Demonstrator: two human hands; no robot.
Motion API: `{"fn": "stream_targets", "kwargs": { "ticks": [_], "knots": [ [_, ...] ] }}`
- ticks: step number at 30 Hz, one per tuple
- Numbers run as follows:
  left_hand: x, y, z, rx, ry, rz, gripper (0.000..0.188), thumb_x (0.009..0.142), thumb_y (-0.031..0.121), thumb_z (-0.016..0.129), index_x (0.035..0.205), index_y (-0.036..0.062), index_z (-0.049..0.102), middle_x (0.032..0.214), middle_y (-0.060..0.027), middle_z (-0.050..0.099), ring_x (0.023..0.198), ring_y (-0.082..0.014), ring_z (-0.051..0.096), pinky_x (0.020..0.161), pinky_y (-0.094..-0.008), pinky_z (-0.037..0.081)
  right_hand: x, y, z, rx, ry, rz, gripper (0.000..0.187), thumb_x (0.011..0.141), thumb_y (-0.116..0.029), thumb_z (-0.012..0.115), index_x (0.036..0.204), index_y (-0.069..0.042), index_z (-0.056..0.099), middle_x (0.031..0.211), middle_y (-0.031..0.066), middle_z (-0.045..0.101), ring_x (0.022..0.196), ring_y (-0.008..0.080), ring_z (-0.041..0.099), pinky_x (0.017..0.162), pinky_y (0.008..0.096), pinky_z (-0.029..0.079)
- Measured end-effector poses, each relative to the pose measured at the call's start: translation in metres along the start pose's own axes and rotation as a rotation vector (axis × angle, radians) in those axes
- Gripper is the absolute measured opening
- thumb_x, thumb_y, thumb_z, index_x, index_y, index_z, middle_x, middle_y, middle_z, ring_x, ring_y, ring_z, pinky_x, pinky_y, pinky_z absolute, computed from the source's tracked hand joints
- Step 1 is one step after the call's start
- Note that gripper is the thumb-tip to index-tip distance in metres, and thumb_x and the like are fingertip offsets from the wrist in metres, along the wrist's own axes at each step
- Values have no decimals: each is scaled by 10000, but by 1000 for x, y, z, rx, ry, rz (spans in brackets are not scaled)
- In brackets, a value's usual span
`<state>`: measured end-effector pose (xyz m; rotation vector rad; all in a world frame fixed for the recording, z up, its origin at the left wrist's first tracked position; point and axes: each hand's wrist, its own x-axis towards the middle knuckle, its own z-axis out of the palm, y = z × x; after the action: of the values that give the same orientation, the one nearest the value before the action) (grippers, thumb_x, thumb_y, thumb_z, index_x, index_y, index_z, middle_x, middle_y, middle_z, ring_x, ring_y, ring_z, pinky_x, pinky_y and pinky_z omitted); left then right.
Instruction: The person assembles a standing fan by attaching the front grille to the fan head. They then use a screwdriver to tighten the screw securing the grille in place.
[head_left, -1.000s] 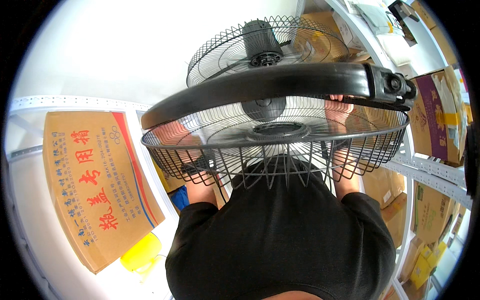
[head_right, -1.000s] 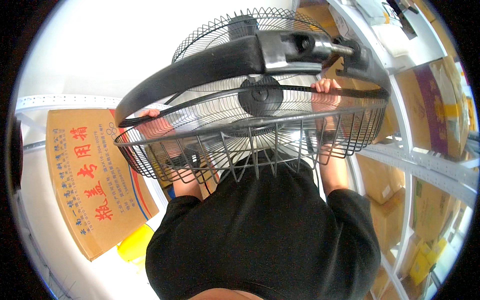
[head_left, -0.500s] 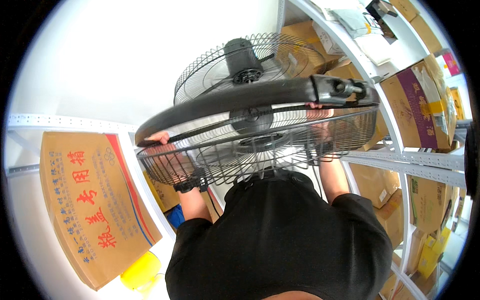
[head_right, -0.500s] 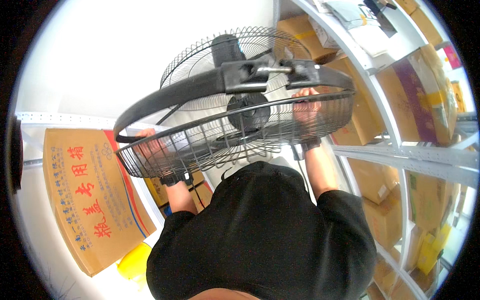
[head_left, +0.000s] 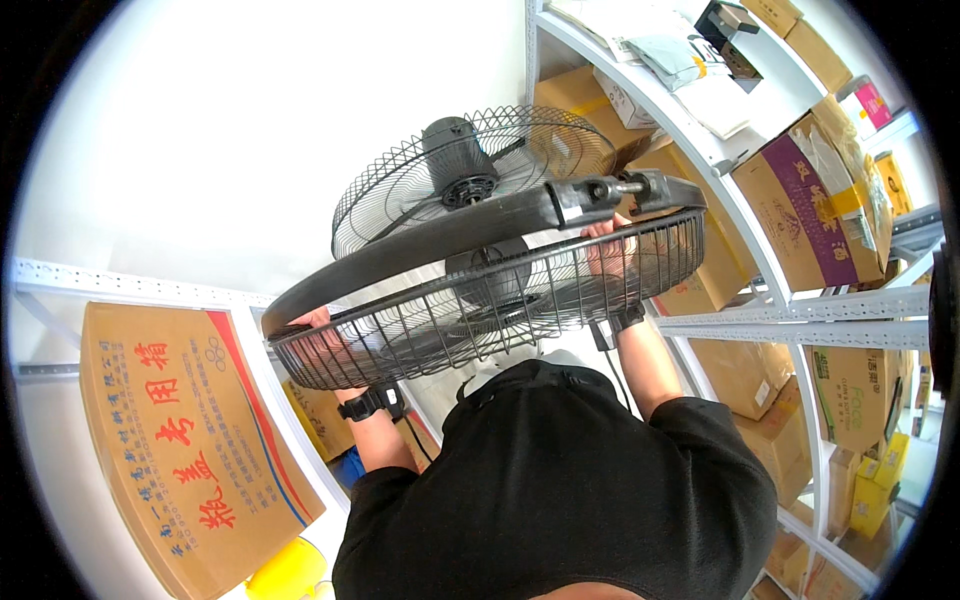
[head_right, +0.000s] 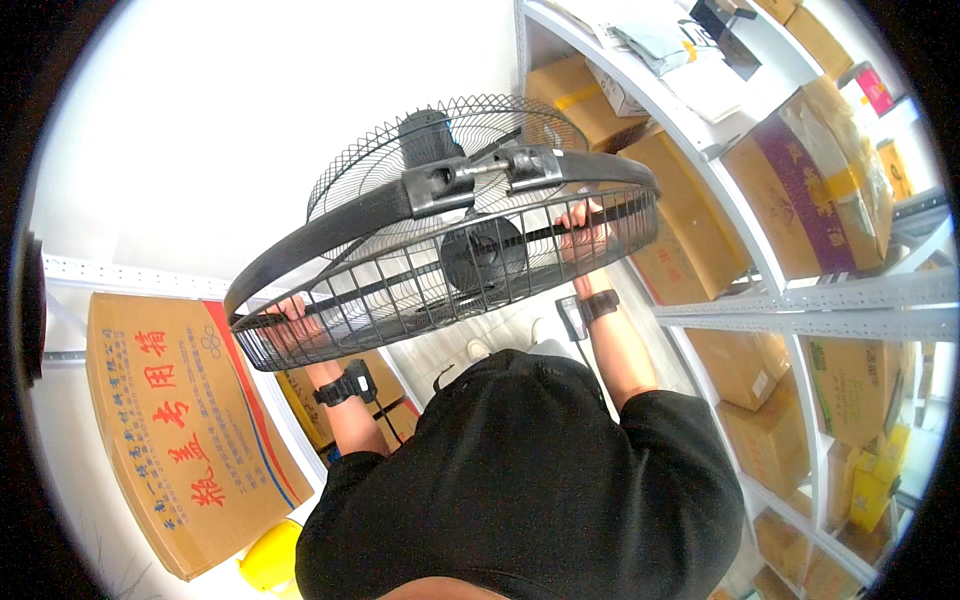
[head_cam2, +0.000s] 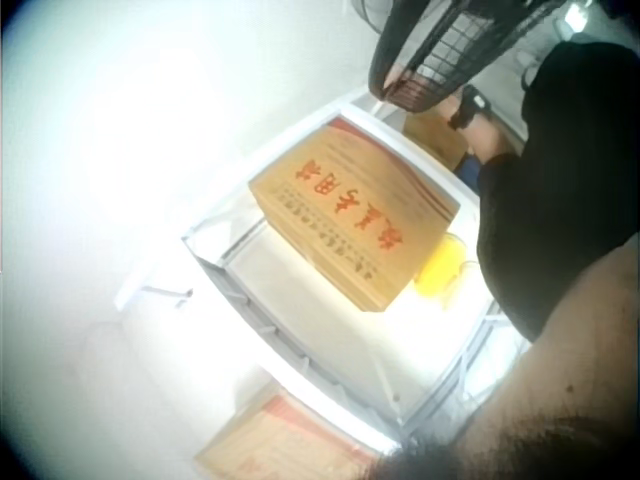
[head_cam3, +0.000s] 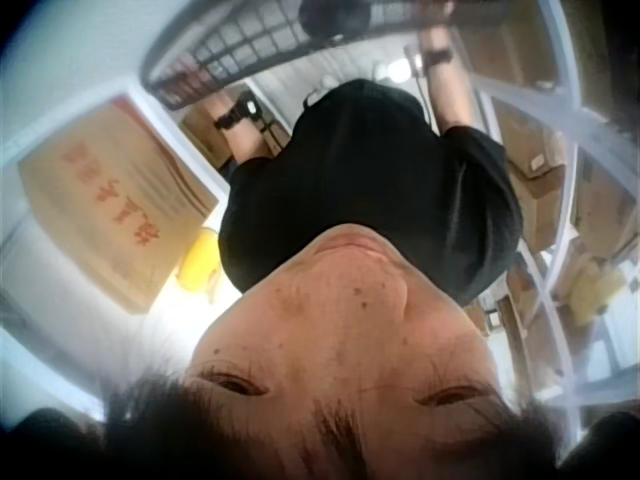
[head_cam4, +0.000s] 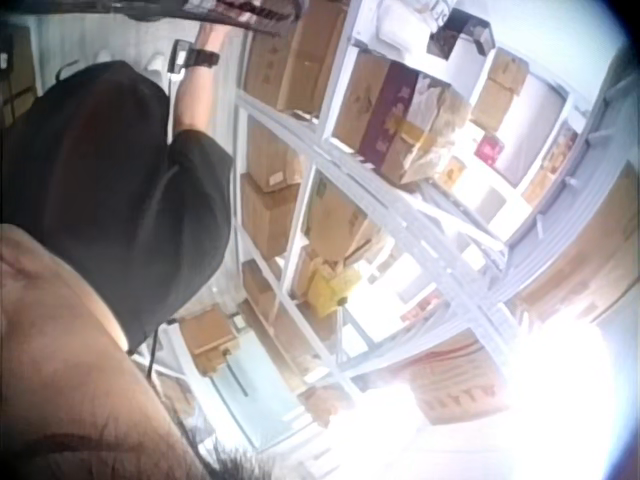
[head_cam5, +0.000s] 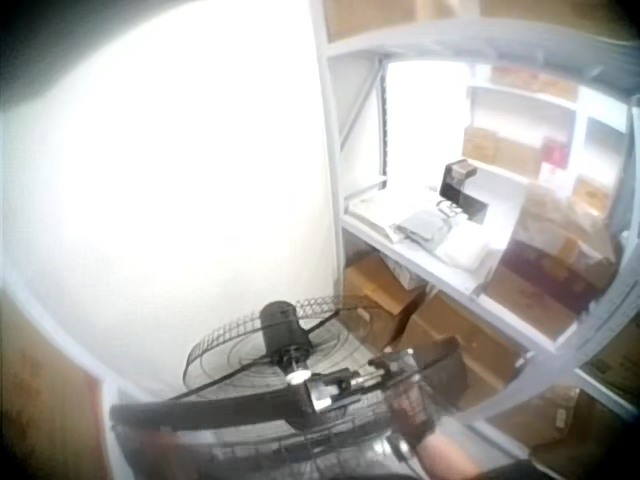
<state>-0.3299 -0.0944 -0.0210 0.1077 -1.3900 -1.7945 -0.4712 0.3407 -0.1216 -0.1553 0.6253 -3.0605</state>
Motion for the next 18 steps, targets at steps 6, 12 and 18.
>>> {"fn": "stream_targets", "kwargs": {
  "ticks": [6, 12, 18],
  "knots": [
    [-1, 5, -2, 5, -50, 67, 169, 939, 242, 532, 902, 82, 570, 742, -34, 492, 722, -159, 460, 693, -306, 391, -1, 12, -5, 15, 15, -125, 286, 957, -313, 461, 769, -100, 433, 678, 20, 407, 690, 182, 460, 747, 359, 467],
    [7, -1, 0, -100, -244, 228, 142, 930, 212, 544, 914, 72, 556, 727, -30, 478, 700, -152, 450, 669, -296, 379, 16, -3, -88, -1005, -310, -204, 306, 990, -295, 378, 838, -66, 513, 784, 42, 516, 793, 186, 519, 865, 412, 435],
    [12, 13, -3, -118, -352, 305, 122, 921, 182, 555, 926, 62, 541, 712, -27, 464, 679, -145, 440, 645, -286, 367, 22, -3, -51, 52, -369, 201, 391, 978, -282, 328, 686, -82, 493, 685, 24, 439, 754, 170, 422, 942, 415, 350]
  ]
}}
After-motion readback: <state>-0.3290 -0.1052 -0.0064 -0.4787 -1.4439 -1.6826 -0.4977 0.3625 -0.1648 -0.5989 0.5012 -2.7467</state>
